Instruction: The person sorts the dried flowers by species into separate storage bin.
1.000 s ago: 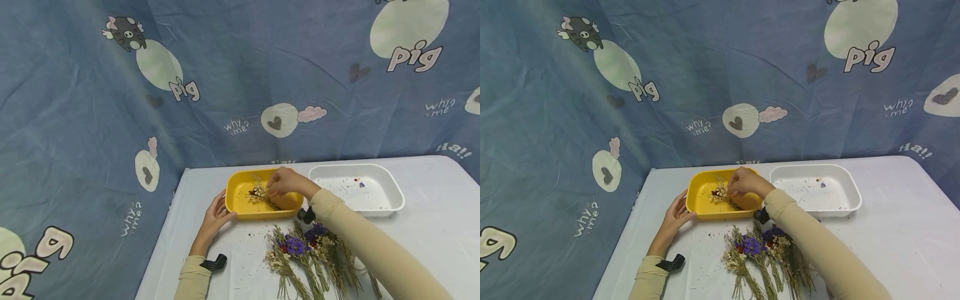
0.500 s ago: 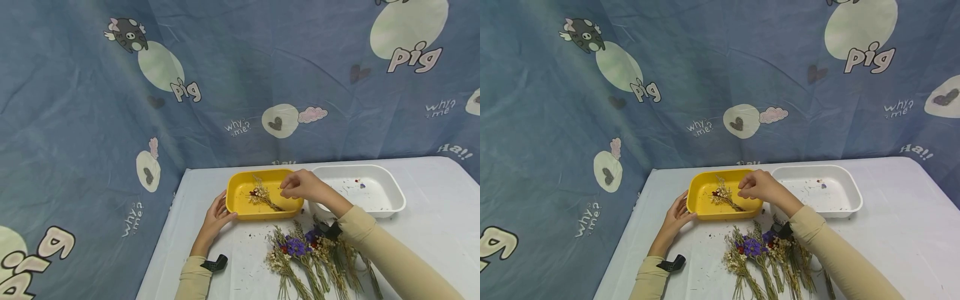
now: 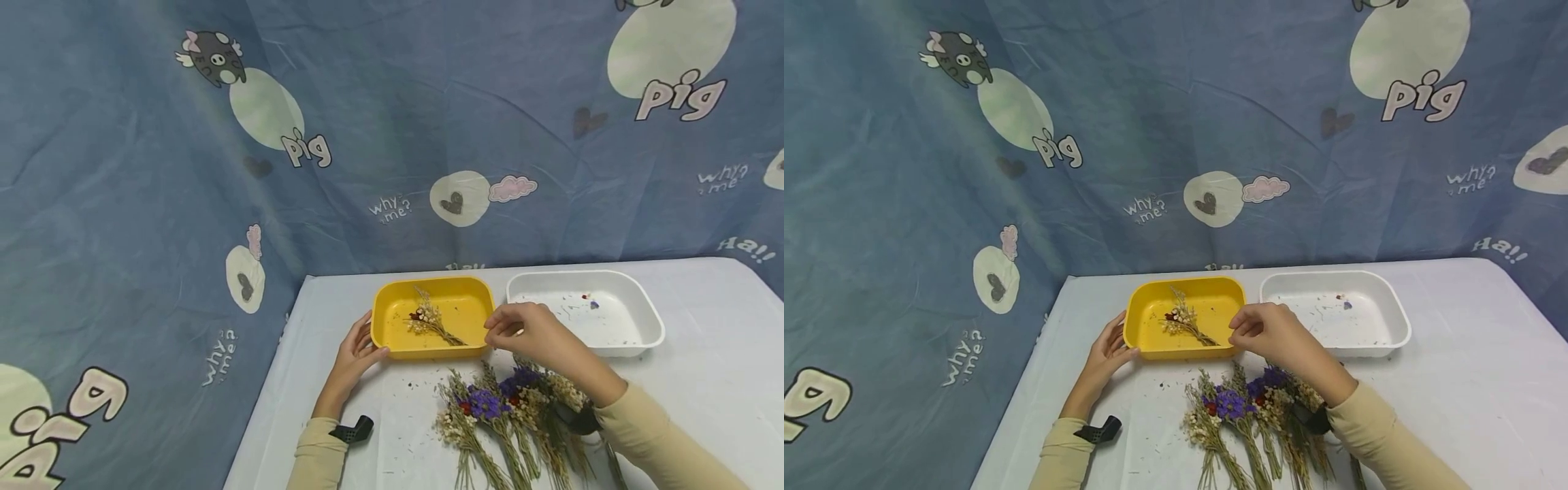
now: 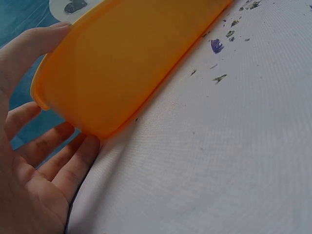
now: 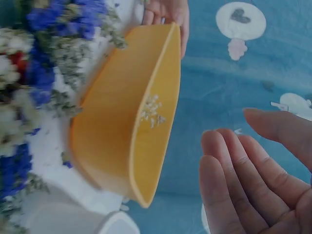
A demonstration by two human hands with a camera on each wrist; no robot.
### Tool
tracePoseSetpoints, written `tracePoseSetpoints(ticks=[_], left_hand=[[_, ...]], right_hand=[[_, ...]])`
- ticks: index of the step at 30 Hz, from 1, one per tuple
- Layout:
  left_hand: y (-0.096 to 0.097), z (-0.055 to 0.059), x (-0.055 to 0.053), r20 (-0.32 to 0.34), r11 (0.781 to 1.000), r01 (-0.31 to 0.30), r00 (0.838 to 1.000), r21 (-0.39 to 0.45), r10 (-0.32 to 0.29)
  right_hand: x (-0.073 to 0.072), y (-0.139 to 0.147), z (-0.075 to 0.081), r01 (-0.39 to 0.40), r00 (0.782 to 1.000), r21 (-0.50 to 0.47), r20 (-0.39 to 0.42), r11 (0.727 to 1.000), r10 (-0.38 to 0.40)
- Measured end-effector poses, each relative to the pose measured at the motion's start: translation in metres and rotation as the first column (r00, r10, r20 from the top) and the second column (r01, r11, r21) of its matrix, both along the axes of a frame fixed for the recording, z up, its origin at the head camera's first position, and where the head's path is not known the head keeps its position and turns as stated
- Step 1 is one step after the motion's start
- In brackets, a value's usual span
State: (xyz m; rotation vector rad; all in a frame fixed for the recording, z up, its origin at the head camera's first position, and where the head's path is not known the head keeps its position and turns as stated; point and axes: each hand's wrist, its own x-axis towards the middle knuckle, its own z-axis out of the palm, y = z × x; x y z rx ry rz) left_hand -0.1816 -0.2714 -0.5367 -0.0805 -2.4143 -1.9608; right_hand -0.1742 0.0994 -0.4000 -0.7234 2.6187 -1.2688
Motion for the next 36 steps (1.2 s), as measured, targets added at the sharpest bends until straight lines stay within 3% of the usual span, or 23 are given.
tracePoseSetpoints(ticks=[11, 20, 27, 36], left_hand=[[0.002, 0.001, 0.001, 0.007, 1.000, -0.011, 1.000, 0.002, 0.011], [0.002, 0.002, 0.001, 0.014, 1.000, -0.006, 1.000, 0.005, 0.006], [0.002, 0.001, 0.000, 0.009, 1.000, 0.003, 1.000, 0.014, -0.003], [0.001, 0.002, 0.001, 0.012, 1.000, -0.001, 1.000, 0.015, 0.001]], right_hand=[[0.032, 0.022, -0.017, 0.047, 0.998, 0.047, -0.047, 0.998, -0.045], [0.057, 0.039, -0.037, 0.084, 0.996, 0.091, -0.036, 0.992, -0.081], [0.076, 0.046, -0.054, 0.112, 0.993, 0.210, 0.017, 0.971, -0.118], [0.091, 0.047, -0.072, 0.124, 0.988, 0.279, 0.054, 0.952, -0.144]])
